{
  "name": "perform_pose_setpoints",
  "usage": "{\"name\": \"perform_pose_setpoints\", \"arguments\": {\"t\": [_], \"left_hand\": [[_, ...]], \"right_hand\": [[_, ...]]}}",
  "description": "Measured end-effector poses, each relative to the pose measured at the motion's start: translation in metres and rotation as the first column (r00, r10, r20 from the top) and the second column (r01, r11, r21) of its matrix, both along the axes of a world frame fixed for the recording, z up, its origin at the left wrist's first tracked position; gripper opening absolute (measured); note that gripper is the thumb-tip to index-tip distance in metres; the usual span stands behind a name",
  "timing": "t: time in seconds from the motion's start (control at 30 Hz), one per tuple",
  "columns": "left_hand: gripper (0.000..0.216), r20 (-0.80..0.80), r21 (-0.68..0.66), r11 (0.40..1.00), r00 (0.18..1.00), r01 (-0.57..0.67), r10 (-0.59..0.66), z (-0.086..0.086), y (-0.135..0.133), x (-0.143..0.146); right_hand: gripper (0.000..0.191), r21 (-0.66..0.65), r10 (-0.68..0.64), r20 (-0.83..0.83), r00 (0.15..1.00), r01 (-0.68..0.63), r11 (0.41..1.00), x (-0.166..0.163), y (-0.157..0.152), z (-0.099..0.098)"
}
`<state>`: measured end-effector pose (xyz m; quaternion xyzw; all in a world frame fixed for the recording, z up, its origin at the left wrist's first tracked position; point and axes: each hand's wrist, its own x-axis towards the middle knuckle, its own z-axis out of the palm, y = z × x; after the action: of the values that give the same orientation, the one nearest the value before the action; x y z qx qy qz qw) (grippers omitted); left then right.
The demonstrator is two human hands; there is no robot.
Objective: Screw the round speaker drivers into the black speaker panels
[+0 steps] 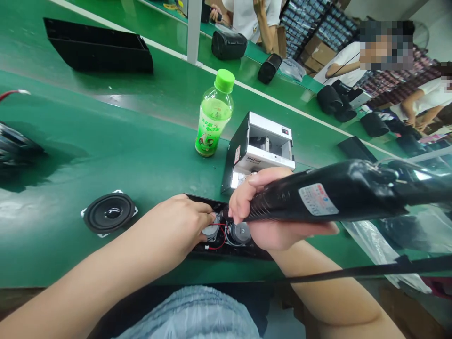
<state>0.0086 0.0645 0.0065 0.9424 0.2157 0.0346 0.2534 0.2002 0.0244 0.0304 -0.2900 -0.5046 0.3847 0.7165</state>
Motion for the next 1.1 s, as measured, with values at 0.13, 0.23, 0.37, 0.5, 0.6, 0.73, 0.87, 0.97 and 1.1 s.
{"name": "perform_pose_setpoints", "arguments": {"t": [0.13,0.23,0.37,0.5,0.6,0.73,0.87,0.97,1.1], "left_hand": [[0.016,-0.024,-0.021,1.000,1.000,0.001,-0.001,0.004,0.000,0.000],[0.017,-0.030,-0.010,1.000,0.999,-0.010,0.010,0.002,-0.002,0.000],[0.028,-0.013,0.048,0.998,0.999,-0.032,0.032,-0.005,-0.006,-0.004],[0.033,0.031,0.064,0.997,0.999,-0.033,0.031,-0.011,-0.007,-0.008],[0.034,0.052,0.089,0.996,0.998,-0.028,0.024,-0.013,-0.006,-0.010],[0.031,0.105,0.106,0.994,0.994,-0.039,0.028,-0.014,-0.005,-0.009],[0.030,0.105,0.112,0.993,0.994,-0.032,0.020,-0.011,-0.005,-0.008],[0.031,0.077,0.097,0.995,0.997,-0.027,0.020,-0.009,-0.005,-0.008],[0.030,0.035,0.079,0.997,0.999,-0.027,0.024,-0.006,-0.004,-0.007]], "right_hand": [[0.073,0.060,-0.002,0.033,0.999,0.000,0.998,0.000,0.003,-0.010],[0.072,0.027,-0.047,0.041,0.998,0.046,0.999,0.001,0.004,-0.013],[0.072,-0.040,-0.157,-0.007,0.988,0.157,0.987,0.014,-0.006,0.008],[0.060,-0.060,-0.297,0.027,0.955,0.298,0.953,0.045,-0.024,0.052],[0.063,0.100,-0.434,0.123,0.893,0.424,0.900,0.057,-0.021,0.074],[0.077,0.162,-0.538,0.113,0.835,0.519,0.839,0.046,0.004,0.074],[0.085,0.019,-0.505,0.182,0.844,0.510,0.860,0.033,0.016,0.066],[0.087,0.029,-0.472,0.197,0.859,0.476,0.879,0.036,0.017,0.062],[0.075,0.105,-0.491,0.152,0.858,0.480,0.871,0.047,0.021,0.054]]}}
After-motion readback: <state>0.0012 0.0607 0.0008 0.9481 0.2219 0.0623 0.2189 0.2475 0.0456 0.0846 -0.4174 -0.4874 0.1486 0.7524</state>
